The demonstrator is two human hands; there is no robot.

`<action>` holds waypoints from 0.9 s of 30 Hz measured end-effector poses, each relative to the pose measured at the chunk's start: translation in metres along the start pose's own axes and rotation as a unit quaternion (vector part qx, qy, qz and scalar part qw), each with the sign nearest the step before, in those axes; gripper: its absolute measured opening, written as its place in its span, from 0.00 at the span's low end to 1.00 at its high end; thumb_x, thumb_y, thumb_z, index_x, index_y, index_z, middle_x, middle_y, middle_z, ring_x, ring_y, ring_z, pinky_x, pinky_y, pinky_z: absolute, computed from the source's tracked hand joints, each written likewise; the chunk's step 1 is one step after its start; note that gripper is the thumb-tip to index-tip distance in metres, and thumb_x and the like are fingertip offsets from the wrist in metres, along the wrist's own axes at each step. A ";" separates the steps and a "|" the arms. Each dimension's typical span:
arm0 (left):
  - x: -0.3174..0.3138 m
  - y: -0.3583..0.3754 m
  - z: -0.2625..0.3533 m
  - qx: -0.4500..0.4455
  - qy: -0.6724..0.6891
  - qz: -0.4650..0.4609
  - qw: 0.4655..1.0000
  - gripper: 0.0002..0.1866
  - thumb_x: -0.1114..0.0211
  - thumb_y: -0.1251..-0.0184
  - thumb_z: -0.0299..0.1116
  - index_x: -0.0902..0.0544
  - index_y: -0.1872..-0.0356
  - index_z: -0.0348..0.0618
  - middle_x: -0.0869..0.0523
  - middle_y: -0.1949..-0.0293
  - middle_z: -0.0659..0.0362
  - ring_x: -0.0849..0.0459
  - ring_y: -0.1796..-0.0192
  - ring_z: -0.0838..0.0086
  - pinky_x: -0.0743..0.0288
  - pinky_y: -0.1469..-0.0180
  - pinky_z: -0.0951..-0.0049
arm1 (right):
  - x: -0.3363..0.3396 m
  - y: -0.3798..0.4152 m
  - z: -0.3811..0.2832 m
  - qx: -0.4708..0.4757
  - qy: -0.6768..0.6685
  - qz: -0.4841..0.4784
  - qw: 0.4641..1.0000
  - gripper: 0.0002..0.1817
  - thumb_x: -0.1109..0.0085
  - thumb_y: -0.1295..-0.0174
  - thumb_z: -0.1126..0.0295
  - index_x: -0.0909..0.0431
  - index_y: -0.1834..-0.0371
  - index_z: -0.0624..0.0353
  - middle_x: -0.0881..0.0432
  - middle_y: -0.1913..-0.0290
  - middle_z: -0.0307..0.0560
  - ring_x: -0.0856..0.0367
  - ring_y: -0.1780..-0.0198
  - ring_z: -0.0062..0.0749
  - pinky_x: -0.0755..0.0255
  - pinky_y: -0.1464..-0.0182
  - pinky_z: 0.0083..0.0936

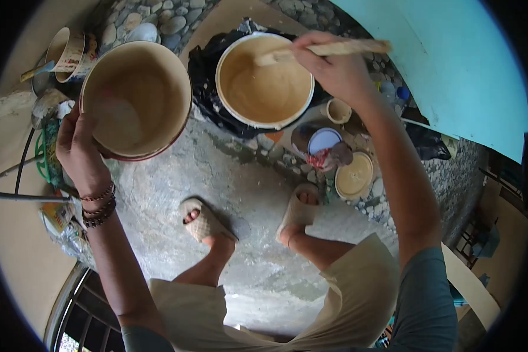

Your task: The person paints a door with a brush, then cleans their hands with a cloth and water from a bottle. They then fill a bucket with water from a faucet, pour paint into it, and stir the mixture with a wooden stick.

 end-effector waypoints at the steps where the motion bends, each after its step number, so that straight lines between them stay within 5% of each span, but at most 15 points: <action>1: -0.002 -0.008 -0.002 -0.007 0.005 0.019 1.000 0.18 0.40 0.37 0.33 0.18 0.50 0.34 0.15 0.62 0.61 0.21 0.64 0.82 0.29 0.68 0.83 | 0.010 0.004 0.005 0.023 -0.004 0.011 1.000 0.09 0.42 0.39 0.62 0.19 0.65 0.55 0.18 0.75 0.46 0.19 0.74 0.34 0.27 0.70 0.28; 4: -0.022 -0.027 0.012 -0.087 0.046 0.035 0.995 0.17 0.40 0.39 0.32 0.17 0.54 0.32 0.16 0.64 0.61 0.21 0.67 0.79 0.28 0.63 0.80 | 0.023 0.034 0.003 -0.036 -0.043 -0.038 0.998 0.06 0.40 0.41 0.69 0.20 0.69 0.60 0.18 0.75 0.44 0.19 0.72 0.30 0.27 0.69 0.25; 5: -0.029 -0.031 0.019 -0.102 0.027 0.020 0.994 0.16 0.39 0.41 0.32 0.17 0.58 0.30 0.16 0.66 0.61 0.21 0.67 0.77 0.28 0.59 0.78 | 0.020 0.044 -0.010 0.091 -0.022 -0.056 0.994 0.03 0.40 0.40 0.76 0.20 0.66 0.62 0.16 0.69 0.45 0.19 0.69 0.21 0.26 0.68 0.20; 6: -0.030 -0.037 0.020 -0.116 0.034 0.033 0.992 0.16 0.39 0.41 0.32 0.17 0.58 0.30 0.16 0.66 0.61 0.21 0.67 0.77 0.28 0.59 0.78 | 0.016 0.046 -0.034 0.030 -0.062 -0.106 0.992 0.03 0.40 0.42 0.75 0.19 0.67 0.63 0.16 0.70 0.45 0.19 0.70 0.22 0.27 0.69 0.21; 12: -0.061 -0.035 0.051 -0.142 -0.006 -0.069 0.987 0.13 0.36 0.45 0.35 0.15 0.66 0.33 0.14 0.72 0.59 0.19 0.70 0.79 0.26 0.65 0.76 | -0.027 0.020 -0.037 0.083 -0.127 -0.057 0.987 0.06 0.40 0.42 0.72 0.20 0.68 0.63 0.18 0.73 0.43 0.22 0.71 0.23 0.29 0.68 0.23; 14: -0.066 -0.028 0.064 -0.195 -0.056 -0.085 0.975 0.13 0.35 0.47 0.34 0.15 0.67 0.33 0.14 0.74 0.57 0.19 0.71 0.78 0.25 0.66 0.75 | -0.014 0.010 -0.011 0.002 -0.061 -0.041 0.997 0.07 0.42 0.42 0.67 0.19 0.64 0.58 0.17 0.74 0.43 0.18 0.71 0.30 0.26 0.67 0.28; 19: -0.074 -0.037 0.061 -0.189 -0.030 -0.097 0.977 0.15 0.34 0.51 0.33 0.14 0.64 0.32 0.16 0.75 0.59 0.22 0.73 0.80 0.26 0.65 0.77 | 0.015 0.036 -0.023 -0.025 -0.027 -0.067 0.997 0.06 0.41 0.42 0.72 0.19 0.67 0.63 0.19 0.73 0.43 0.21 0.70 0.23 0.28 0.65 0.22; 21: -0.085 -0.033 0.061 -0.182 -0.023 -0.147 0.972 0.08 0.39 0.43 0.28 0.18 0.66 0.32 0.14 0.61 0.55 0.20 0.63 0.80 0.27 0.60 0.79 | -0.001 0.043 -0.027 0.013 0.009 -0.106 0.994 0.06 0.41 0.41 0.71 0.19 0.64 0.61 0.18 0.72 0.41 0.22 0.70 0.22 0.28 0.65 0.22; 24: -0.096 -0.039 0.054 -0.227 0.081 -0.174 0.955 0.09 0.35 0.50 0.30 0.23 0.80 0.34 0.13 0.66 0.56 0.22 0.69 0.80 0.27 0.66 0.78 | -0.023 0.034 -0.041 0.007 -0.106 -0.123 0.987 0.06 0.41 0.40 0.71 0.18 0.64 0.60 0.17 0.71 0.41 0.21 0.69 0.22 0.28 0.64 0.21; 25: -0.099 -0.038 0.053 -0.205 0.114 -0.194 0.953 0.10 0.37 0.48 0.27 0.28 0.83 0.37 0.14 0.57 0.52 0.21 0.63 0.78 0.27 0.63 0.78 | -0.030 0.027 -0.035 0.030 -0.116 -0.104 0.987 0.06 0.41 0.39 0.70 0.18 0.63 0.58 0.18 0.70 0.40 0.22 0.69 0.21 0.29 0.66 0.21; 27: -0.098 -0.040 0.051 -0.190 0.150 -0.201 0.949 0.09 0.38 0.47 0.26 0.27 0.82 0.38 0.15 0.55 0.51 0.21 0.61 0.78 0.27 0.60 0.78 | -0.021 0.014 -0.022 0.003 -0.089 -0.061 0.994 0.06 0.41 0.39 0.70 0.18 0.63 0.59 0.18 0.71 0.40 0.23 0.70 0.21 0.30 0.67 0.21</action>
Point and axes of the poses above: each hand's wrist, its own y-axis away from the middle knuckle, its own x-axis out of the back of the hand, z = x × y, the point moved 6 cm from there along -y, towards the middle knuckle
